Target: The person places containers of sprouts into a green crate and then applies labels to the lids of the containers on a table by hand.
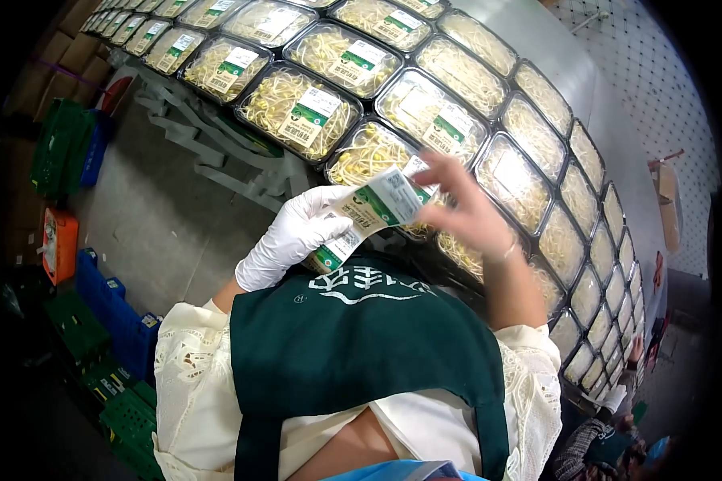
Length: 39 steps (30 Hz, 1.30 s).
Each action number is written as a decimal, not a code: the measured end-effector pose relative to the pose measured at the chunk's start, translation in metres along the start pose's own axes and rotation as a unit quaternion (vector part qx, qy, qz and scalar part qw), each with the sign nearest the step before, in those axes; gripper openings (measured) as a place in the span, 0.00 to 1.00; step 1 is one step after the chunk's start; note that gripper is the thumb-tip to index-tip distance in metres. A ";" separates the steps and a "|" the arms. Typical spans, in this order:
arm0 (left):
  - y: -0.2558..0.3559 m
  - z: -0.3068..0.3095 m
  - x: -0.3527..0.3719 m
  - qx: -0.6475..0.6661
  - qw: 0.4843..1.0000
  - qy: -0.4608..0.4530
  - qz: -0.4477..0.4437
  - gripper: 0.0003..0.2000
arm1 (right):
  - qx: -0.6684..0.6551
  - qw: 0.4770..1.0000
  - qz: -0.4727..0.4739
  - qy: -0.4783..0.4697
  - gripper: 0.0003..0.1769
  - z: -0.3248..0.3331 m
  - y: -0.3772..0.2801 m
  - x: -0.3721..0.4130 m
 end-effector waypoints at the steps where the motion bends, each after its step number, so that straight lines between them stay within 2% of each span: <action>1: -0.004 0.004 -0.003 -0.042 0.997 -0.052 0.034 0.15 | 0.018 0.999 0.020 0.022 0.21 -0.009 -0.015 0.006; 2: -0.003 0.003 -0.007 -0.043 0.997 -0.055 0.034 0.15 | 0.046 0.998 -0.001 0.051 0.15 -0.013 -0.018 0.010; 4: 0.016 -0.013 -0.015 -0.259 0.952 -0.106 -0.127 0.14 | 0.067 0.997 0.032 0.028 0.11 -0.020 -0.017 0.011; 5: 0.025 -0.025 -0.018 -0.169 0.972 -0.027 -0.163 0.10 | 0.052 0.997 0.038 0.049 0.10 -0.022 -0.020 0.011; 6: 0.024 -0.030 -0.020 -0.169 0.972 -0.028 -0.163 0.10 | 0.036 0.996 0.044 0.068 0.09 -0.024 -0.023 0.012; 7: 0.017 -0.032 -0.024 -0.101 0.988 -0.029 -0.110 0.09 | 0.046 0.994 0.005 0.098 0.09 -0.022 -0.020 0.013; 8: 0.009 -0.033 -0.028 -0.033 0.997 -0.029 -0.055 0.09 | 0.062 0.987 0.004 0.149 0.08 -0.012 -0.018 0.011; 9: 0.006 -0.032 -0.031 -0.065 0.997 -0.027 -0.023 0.11 | 0.113 0.974 0.052 0.189 0.08 0.003 -0.014 0.005; 10: 0.009 -0.038 -0.033 -0.071 0.995 -0.037 -0.053 0.13 | 0.164 0.954 0.101 0.228 0.07 0.025 -0.008 -0.004; 12: 0.006 -0.041 -0.040 -0.045 0.998 -0.030 -0.033 0.12 | 0.240 0.922 -0.016 0.303 0.07 0.085 0.020 -0.035; 13: 0.007 -0.041 -0.040 0.014 0.999 -0.033 0.018 0.10 | 0.226 0.926 -0.075 0.294 0.08 0.111 0.031 -0.054; 14: -0.008 -0.026 -0.042 -0.024 0.997 -0.028 0.067 0.08 | 0.210 0.926 -0.134 0.284 0.10 0.135 0.045 -0.072; 15: -0.006 -0.023 -0.042 -0.031 0.996 -0.020 0.078 0.08 | 0.248 0.916 -0.146 0.278 0.11 0.151 0.063 -0.090; 16: -0.007 -0.020 -0.040 -0.038 0.995 -0.011 0.091 0.07 | 0.286 0.905 -0.160 0.271 0.12 0.159 0.088 -0.104; 17: -0.008 -0.015 -0.040 -0.038 0.995 -0.007 0.090 0.07 | 0.300 0.908 -0.124 0.267 0.15 0.158 0.114 -0.115; 18: -0.010 -0.008 -0.040 -0.046 0.995 0.008 0.092 0.06 | 0.336 0.894 -0.143 0.261 0.18 0.148 0.132 -0.120; 20: -0.010 0.001 -0.039 -0.056 0.994 0.025 0.095 0.06 | 0.471 0.824 -0.130 0.288 0.24 0.136 0.148 -0.119; 22: -0.010 0.004 -0.035 -0.018 0.995 0.024 0.100 0.06 | 0.501 0.771 -0.120 0.373 0.34 0.130 0.127 -0.105; 23: -0.012 0.004 -0.036 0.012 0.996 0.008 0.085 0.06 | 0.497 0.793 -0.106 0.335 0.41 0.126 0.127 -0.106; 24: -0.013 0.005 -0.036 0.012 0.996 0.007 0.085 0.06 | 0.497 0.793 -0.106 0.336 0.41 0.125 0.131 -0.108; 26: -0.011 0.005 -0.038 -0.013 0.997 -0.002 0.079 0.06 | 0.446 0.854 -0.186 0.195 0.41 0.119 0.142 -0.119; 27: -0.013 0.007 -0.040 -0.034 0.996 -0.009 0.077 0.07 | 0.495 0.827 -0.196 0.181 0.38 0.120 0.134 -0.118; 28: -0.012 0.008 -0.041 -0.035 0.996 -0.010 0.076 0.07 | 0.494 0.827 -0.195 0.183 0.38 0.121 0.127 -0.117; 30: -0.008 0.008 -0.042 -0.063 0.996 -0.004 0.063 0.08 | 0.272 0.939 -0.175 0.116 0.36 0.096 0.098 -0.111; 31: -0.005 0.007 -0.041 -0.061 0.996 -0.017 0.056 0.08 | 0.156 0.970 -0.174 0.074 0.34 0.074 0.092 -0.104; 32: -0.007 0.008 -0.042 -0.061 0.996 -0.017 0.056 0.08 | 0.037 0.984 -0.171 0.032 0.33 0.050 0.085 -0.095; 34: -0.011 0.011 -0.046 -0.066 0.997 -0.021 0.046 0.08 | -0.007 0.996 -0.085 -0.012 0.28 0.014 0.059 -0.082; 36: 0.002 0.010 -0.043 -0.058 0.997 -0.028 0.047 0.11 | -0.056 0.991 -0.120 -0.015 0.25 0.011 0.055 -0.075; 37: 0.025 0.007 -0.039 -0.303 0.952 -0.033 -0.012 0.15 | -0.103 0.983 -0.153 -0.021 0.21 0.010 0.054 -0.071; 38: 0.047 0.001 -0.036 -0.529 0.845 -0.035 -0.071 0.18 | -0.103 0.983 -0.153 -0.021 0.21 0.009 0.050 -0.068; 39: 0.055 -0.006 -0.036 -0.530 0.845 -0.036 -0.070 0.18 | -0.120 0.987 -0.110 -0.011 0.19 0.008 0.042 -0.063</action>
Point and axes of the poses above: each hand's wrist, its own x-axis away from the middle knuckle, its own z-axis out of the back of the hand, y = z × x, the point moved 5 cm from there along -x, towards the middle knuckle, and after that the axes turned 5 degrees about -z, right-handed, at the moved point
